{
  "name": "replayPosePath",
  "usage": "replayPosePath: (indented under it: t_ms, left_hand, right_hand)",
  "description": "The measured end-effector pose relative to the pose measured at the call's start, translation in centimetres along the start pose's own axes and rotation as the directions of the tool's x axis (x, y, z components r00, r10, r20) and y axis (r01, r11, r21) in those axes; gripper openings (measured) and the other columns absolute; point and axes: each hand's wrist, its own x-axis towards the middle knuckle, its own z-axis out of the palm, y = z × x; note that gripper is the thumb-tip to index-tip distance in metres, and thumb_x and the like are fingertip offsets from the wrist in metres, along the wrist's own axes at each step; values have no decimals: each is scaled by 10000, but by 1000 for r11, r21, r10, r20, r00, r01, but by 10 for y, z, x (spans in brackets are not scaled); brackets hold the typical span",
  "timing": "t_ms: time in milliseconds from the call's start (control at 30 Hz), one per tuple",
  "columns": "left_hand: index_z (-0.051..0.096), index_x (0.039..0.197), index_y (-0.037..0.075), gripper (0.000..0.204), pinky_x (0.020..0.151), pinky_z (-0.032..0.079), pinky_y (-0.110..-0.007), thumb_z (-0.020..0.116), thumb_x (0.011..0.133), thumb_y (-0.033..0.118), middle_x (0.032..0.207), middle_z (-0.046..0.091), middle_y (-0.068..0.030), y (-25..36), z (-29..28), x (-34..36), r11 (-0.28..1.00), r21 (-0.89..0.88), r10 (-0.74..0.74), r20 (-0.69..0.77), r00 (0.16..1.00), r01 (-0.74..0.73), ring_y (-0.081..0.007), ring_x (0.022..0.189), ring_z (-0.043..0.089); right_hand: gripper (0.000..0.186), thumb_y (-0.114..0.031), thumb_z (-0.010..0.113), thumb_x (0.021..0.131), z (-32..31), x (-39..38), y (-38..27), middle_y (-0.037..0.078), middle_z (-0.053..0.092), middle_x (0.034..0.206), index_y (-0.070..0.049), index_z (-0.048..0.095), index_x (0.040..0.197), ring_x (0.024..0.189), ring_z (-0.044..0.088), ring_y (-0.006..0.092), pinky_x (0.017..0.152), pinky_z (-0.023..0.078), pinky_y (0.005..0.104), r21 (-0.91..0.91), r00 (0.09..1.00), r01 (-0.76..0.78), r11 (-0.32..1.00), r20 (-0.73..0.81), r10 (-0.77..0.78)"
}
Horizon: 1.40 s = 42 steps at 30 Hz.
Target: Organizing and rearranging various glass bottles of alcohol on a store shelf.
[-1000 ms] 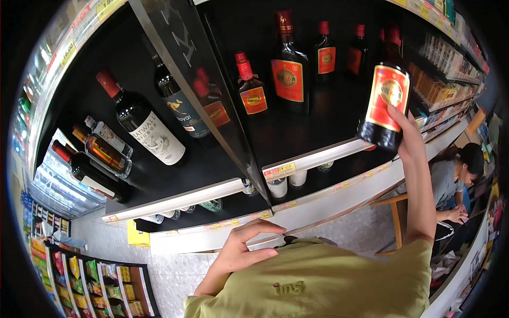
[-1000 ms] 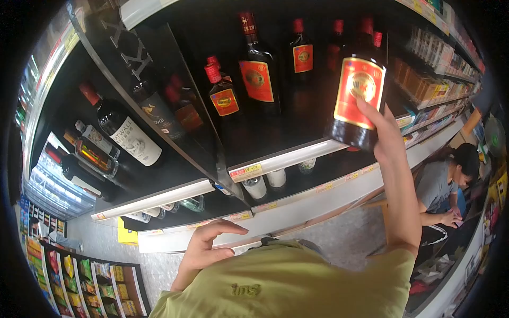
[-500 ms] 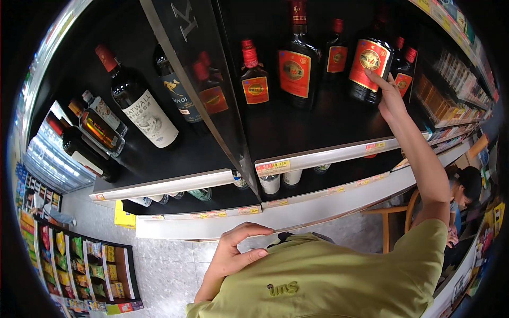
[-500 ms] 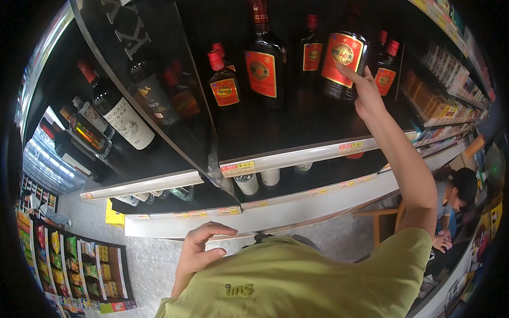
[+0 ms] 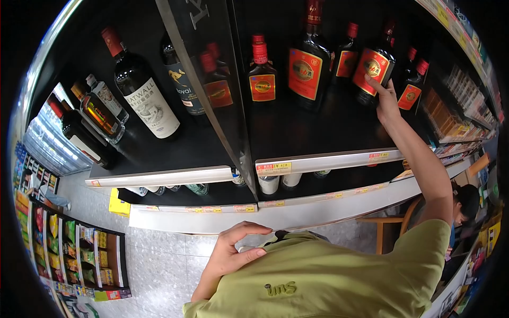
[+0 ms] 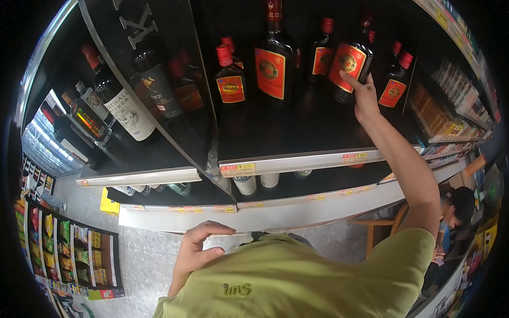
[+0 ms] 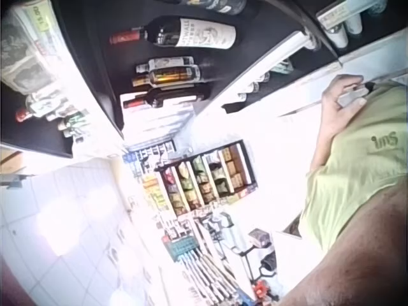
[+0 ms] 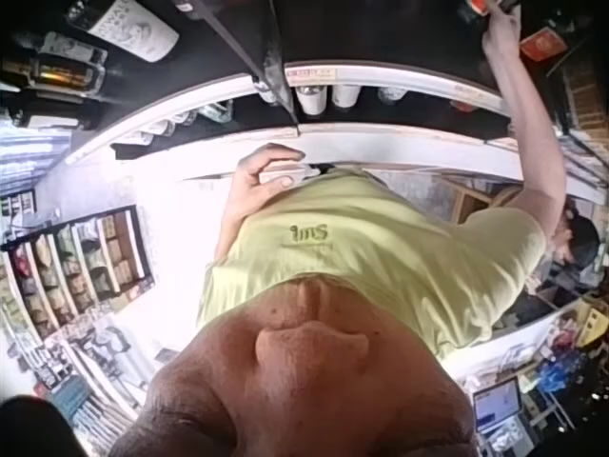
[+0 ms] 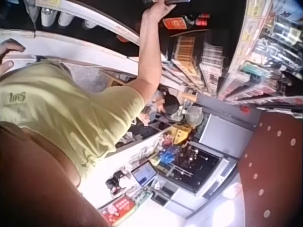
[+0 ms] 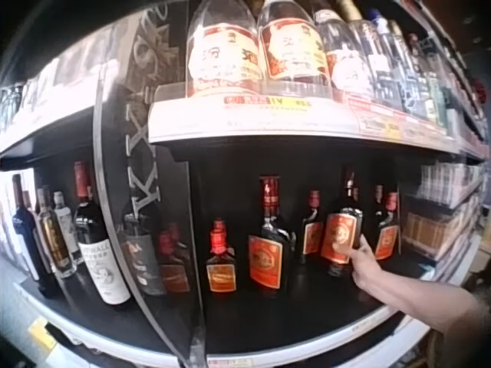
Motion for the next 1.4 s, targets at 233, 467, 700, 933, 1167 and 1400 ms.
replayPosePath:
  t_ms: [233, 467, 700, 933, 1167, 1400]
  left_hand:
    - [687, 1145, -9, 417, 997, 453, -383, 792, 808, 212, 1133, 695, -157, -2, 4, 1, 999, 14, 34, -3, 999, -34, -275, 1109, 638]
    - [689, 1150, 7, 371, 964, 481, -361, 787, 818, 139, 1128, 701, -149, -8, 4, 2, 997, 22, 72, 3, 997, -72, -267, 1082, 657]
    - [686, 1159, 12, 379, 969, 476, -361, 787, 813, 131, 1132, 700, -145, -12, 8, 3, 998, 1, 66, 12, 998, -66, -263, 1090, 652]
    - [689, 1161, 24, 375, 976, 473, -361, 784, 816, 134, 1135, 701, -135, -12, 11, 3, 999, -7, 50, 24, 998, -50, -260, 1095, 650]
    - [693, 1152, 26, 368, 968, 478, -361, 785, 815, 142, 1117, 707, -133, -14, 13, 1, 999, 2, 52, 17, 999, -52, -261, 1080, 657]
    - [694, 1148, 27, 366, 959, 483, -360, 786, 814, 144, 1113, 707, -134, -14, 13, -1, 998, 15, 57, 17, 998, -57, -264, 1073, 660]
  right_hand:
    - [451, -92, 794, 830, 8, -8, 2, 46, 673, 1153, -104, 568, 1220, 1099, 623, 153, 984, 447, 320, 11, 999, -10, 1000, 37, 9]
    - [450, -94, 803, 822, 5, -5, 7, 51, 677, 1144, -102, 573, 1209, 1089, 630, 150, 967, 464, 315, 8, 1000, 21, 1000, 19, -22]
    - [510, -97, 821, 805, 9, -9, 4, 57, 664, 1160, -100, 534, 1227, 1096, 624, 160, 974, 463, 323, 22, 999, 22, 1000, 31, -22]
    - [515, -111, 820, 813, 9, -10, 5, 54, 657, 1182, -96, 535, 1241, 1135, 601, 157, 1021, 416, 321, 1, 999, 20, 1000, 35, -20]
    - [555, -108, 837, 793, 12, -15, 1, 66, 649, 1196, -72, 512, 1242, 1148, 591, 161, 1052, 387, 324, -36, 996, 1, 999, 90, 2]
    - [617, -104, 851, 776, 11, -16, 4, 78, 648, 1196, -55, 476, 1263, 1161, 585, 168, 1067, 377, 329, -86, 992, -9, 996, 123, 19]
